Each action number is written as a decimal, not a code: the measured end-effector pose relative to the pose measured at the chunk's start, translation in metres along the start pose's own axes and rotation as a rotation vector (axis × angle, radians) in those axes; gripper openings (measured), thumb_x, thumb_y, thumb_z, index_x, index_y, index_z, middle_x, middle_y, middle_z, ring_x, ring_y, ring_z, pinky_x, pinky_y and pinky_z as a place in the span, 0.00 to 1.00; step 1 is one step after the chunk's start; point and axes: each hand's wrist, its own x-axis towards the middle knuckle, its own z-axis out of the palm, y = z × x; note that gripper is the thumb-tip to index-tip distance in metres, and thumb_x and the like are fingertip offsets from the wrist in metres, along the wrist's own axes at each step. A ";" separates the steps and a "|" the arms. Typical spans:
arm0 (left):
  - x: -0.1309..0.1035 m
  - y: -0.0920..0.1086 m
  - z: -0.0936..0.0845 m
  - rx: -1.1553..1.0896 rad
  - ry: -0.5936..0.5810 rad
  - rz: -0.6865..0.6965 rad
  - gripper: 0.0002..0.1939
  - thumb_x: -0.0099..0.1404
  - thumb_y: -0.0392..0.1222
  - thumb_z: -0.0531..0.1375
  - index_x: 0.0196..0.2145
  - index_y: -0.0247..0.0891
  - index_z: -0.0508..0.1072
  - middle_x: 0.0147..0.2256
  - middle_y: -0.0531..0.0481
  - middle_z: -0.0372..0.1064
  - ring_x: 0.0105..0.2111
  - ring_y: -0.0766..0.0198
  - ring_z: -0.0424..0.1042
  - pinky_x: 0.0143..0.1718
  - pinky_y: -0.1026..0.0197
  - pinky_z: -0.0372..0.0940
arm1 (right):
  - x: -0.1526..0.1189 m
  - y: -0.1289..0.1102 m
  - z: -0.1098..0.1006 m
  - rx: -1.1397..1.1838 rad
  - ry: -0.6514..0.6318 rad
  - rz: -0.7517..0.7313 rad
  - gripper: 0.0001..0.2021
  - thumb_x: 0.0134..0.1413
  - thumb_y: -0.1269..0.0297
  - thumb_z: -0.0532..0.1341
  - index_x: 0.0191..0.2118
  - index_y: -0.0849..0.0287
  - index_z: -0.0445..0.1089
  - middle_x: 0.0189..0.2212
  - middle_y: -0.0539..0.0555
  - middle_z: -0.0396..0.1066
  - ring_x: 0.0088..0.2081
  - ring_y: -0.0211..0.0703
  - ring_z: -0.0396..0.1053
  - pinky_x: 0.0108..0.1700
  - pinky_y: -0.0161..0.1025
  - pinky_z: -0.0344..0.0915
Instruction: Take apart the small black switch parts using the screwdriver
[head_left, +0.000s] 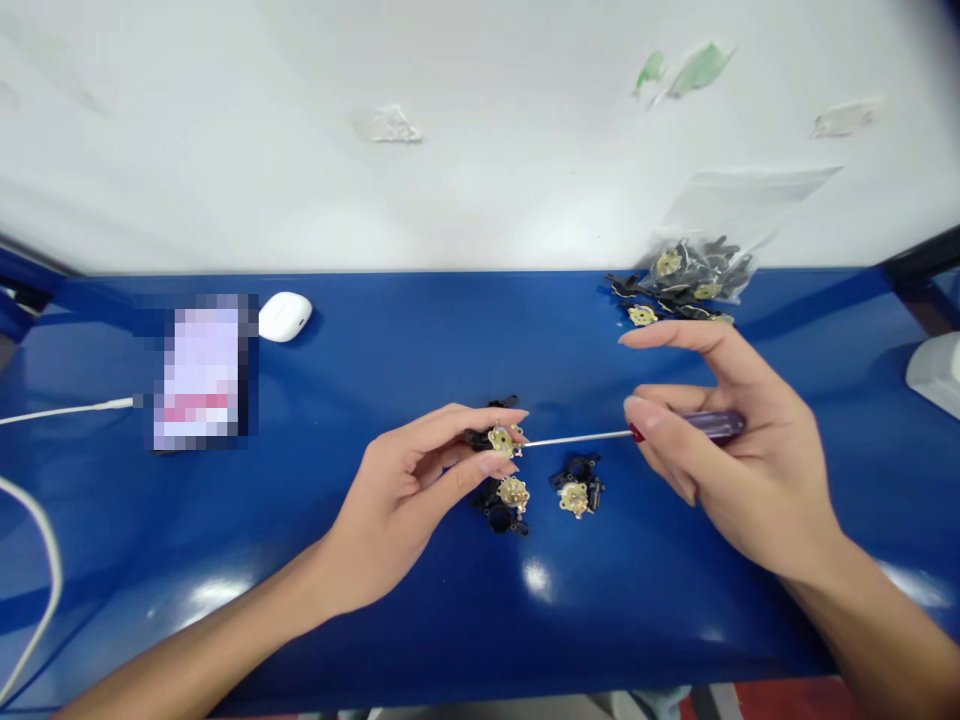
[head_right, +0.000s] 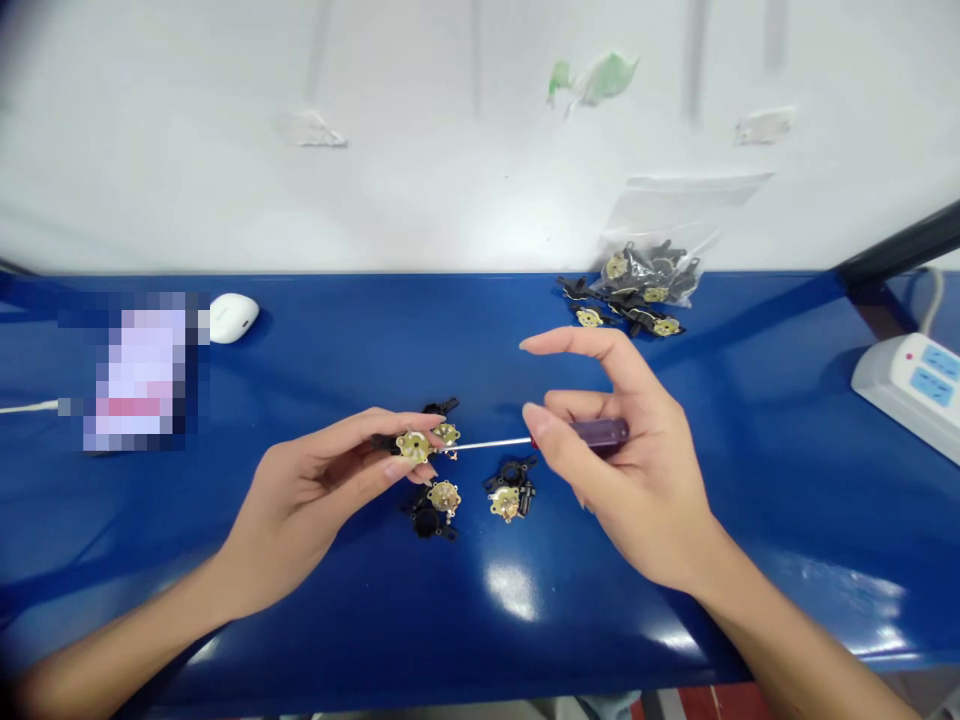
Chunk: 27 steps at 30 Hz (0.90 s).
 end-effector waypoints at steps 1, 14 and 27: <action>0.000 0.000 0.000 -0.012 -0.006 -0.005 0.13 0.78 0.40 0.71 0.56 0.51 0.90 0.54 0.50 0.88 0.48 0.60 0.88 0.54 0.63 0.84 | -0.001 -0.001 0.001 -0.003 0.003 -0.023 0.17 0.71 0.60 0.73 0.61 0.43 0.75 0.21 0.41 0.61 0.20 0.41 0.56 0.22 0.42 0.53; 0.003 0.003 -0.002 -0.009 0.093 0.040 0.12 0.78 0.37 0.71 0.56 0.47 0.89 0.46 0.50 0.90 0.42 0.62 0.89 0.49 0.66 0.84 | 0.002 0.008 0.003 0.001 0.258 -0.246 0.05 0.78 0.58 0.67 0.44 0.47 0.77 0.39 0.55 0.71 0.35 0.50 0.70 0.34 0.51 0.67; -0.003 -0.001 0.000 0.001 0.119 0.062 0.11 0.79 0.40 0.72 0.56 0.48 0.89 0.47 0.51 0.90 0.41 0.62 0.89 0.51 0.64 0.85 | -0.005 0.017 0.016 -0.843 -0.381 -0.574 0.11 0.80 0.68 0.60 0.48 0.56 0.82 0.36 0.50 0.67 0.26 0.35 0.63 0.26 0.38 0.58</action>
